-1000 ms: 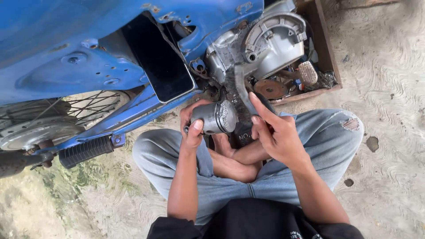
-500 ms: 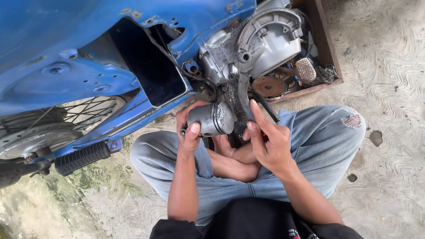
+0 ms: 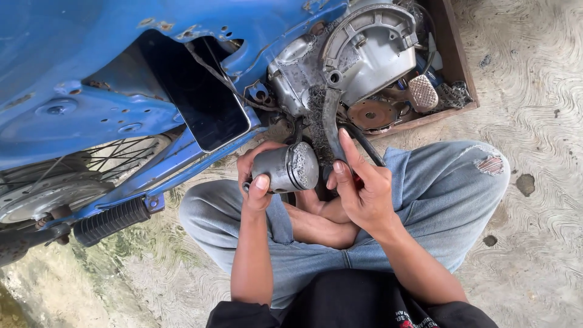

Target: The person sits on the floor and uses a wire brush to scrub a metal piston held in their left hand. They rotate the piston to clean different sides and the top surface while working next to a blue motorcycle.

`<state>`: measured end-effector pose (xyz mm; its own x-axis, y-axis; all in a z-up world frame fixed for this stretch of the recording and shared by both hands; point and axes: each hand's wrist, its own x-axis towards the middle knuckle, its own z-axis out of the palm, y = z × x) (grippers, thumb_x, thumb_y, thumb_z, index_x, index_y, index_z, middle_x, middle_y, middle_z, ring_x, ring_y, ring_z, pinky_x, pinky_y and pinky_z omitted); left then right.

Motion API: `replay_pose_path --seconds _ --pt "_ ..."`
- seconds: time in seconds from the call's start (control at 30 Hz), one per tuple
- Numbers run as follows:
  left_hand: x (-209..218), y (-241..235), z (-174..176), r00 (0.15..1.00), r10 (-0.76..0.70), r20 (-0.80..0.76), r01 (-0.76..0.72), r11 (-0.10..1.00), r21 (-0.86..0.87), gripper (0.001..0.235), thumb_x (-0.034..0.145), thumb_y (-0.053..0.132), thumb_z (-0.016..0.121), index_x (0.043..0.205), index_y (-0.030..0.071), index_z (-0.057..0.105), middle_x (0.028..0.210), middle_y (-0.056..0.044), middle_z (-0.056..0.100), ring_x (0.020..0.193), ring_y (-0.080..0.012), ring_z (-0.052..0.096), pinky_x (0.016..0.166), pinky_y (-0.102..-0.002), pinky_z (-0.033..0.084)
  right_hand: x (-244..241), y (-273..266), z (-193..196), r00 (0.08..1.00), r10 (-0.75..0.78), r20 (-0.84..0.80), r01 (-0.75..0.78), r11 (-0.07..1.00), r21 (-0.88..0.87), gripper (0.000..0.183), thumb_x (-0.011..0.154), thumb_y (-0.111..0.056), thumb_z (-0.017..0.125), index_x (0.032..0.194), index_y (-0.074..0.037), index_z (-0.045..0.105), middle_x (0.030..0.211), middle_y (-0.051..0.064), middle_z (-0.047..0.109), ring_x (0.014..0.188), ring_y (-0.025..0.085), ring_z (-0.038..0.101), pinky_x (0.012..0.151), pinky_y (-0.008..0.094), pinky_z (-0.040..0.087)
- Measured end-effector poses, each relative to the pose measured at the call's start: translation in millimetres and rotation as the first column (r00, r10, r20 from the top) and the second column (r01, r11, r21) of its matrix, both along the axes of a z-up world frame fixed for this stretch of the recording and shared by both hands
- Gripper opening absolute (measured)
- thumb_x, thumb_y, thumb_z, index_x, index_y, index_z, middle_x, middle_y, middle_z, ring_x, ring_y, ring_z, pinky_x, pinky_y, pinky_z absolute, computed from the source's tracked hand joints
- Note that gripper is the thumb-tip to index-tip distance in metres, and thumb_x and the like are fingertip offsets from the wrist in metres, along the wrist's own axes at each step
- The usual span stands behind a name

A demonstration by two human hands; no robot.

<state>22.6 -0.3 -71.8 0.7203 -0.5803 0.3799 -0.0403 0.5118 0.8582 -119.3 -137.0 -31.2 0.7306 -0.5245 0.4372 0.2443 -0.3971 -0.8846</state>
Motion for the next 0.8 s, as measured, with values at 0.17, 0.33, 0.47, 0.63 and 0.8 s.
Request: replay_pose_path --seconds 0.17,0.33,0.47,0.63,0.8 --pt "-0.7 -1.3 0.7 1.000 0.014 -0.003 -0.014 1.000 0.005 0.059 0.082 0.045 0.064 0.100 -0.012 0.070 0.062 -0.009 0.065 0.058 -0.0066 0.063 0.056 -0.021 0.054 1.2 0.7 -0.3 1.000 0.004 -0.014 -0.003 1.000 0.027 0.043 0.098 0.007 0.056 0.141 0.008 0.054 0.060 0.006 0.069 0.045 0.015 0.061 0.045 0.026 0.050" --pt "-0.9 0.0 -1.3 1.000 0.023 0.002 -0.023 0.999 0.033 0.062 0.080 0.047 0.064 0.099 -0.012 0.070 0.061 -0.009 0.064 0.058 -0.0064 0.063 0.056 -0.021 0.054 2.0 0.3 -0.1 1.000 0.002 -0.015 -0.002 0.999 0.034 0.043 0.098 0.007 0.056 0.141 0.008 0.054 0.059 0.006 0.069 0.044 0.016 0.060 0.044 0.027 0.049" --pt "-0.7 0.4 1.1 1.000 0.025 0.004 -0.025 0.998 0.059 0.061 0.080 0.049 0.064 0.097 -0.009 0.072 0.061 -0.008 0.063 0.058 -0.0067 0.062 0.056 -0.021 0.053 -3.1 0.8 0.2 1.000 0.014 -0.024 -0.013 0.999 0.029 0.043 0.097 0.007 0.056 0.141 0.008 0.055 0.060 0.006 0.070 0.043 0.015 0.058 0.043 0.026 0.048" --pt "-1.9 -0.2 1.7 0.999 0.034 0.007 -0.034 0.997 0.073 0.061 0.080 0.051 0.063 0.097 -0.008 0.073 0.062 -0.007 0.064 0.059 -0.0062 0.062 0.055 -0.020 0.052 -11.7 5.8 1.0 0.999 0.019 -0.050 -0.017 0.999 0.047 0.044 0.097 0.007 0.056 0.141 0.008 0.054 0.058 0.006 0.069 0.041 0.015 0.057 0.042 0.026 0.048" --pt "-3.2 -0.3 1.6 0.999 0.049 -0.001 -0.049 0.995 0.085 0.063 0.080 0.053 0.063 0.098 -0.006 0.073 0.062 -0.006 0.064 0.061 -0.0055 0.063 0.058 -0.020 0.054 -16.1 8.3 3.7 0.995 0.013 -0.098 -0.010 0.999 0.031 0.044 0.097 0.005 0.055 0.141 0.007 0.055 0.058 0.004 0.069 0.042 0.015 0.060 0.042 0.026 0.048"
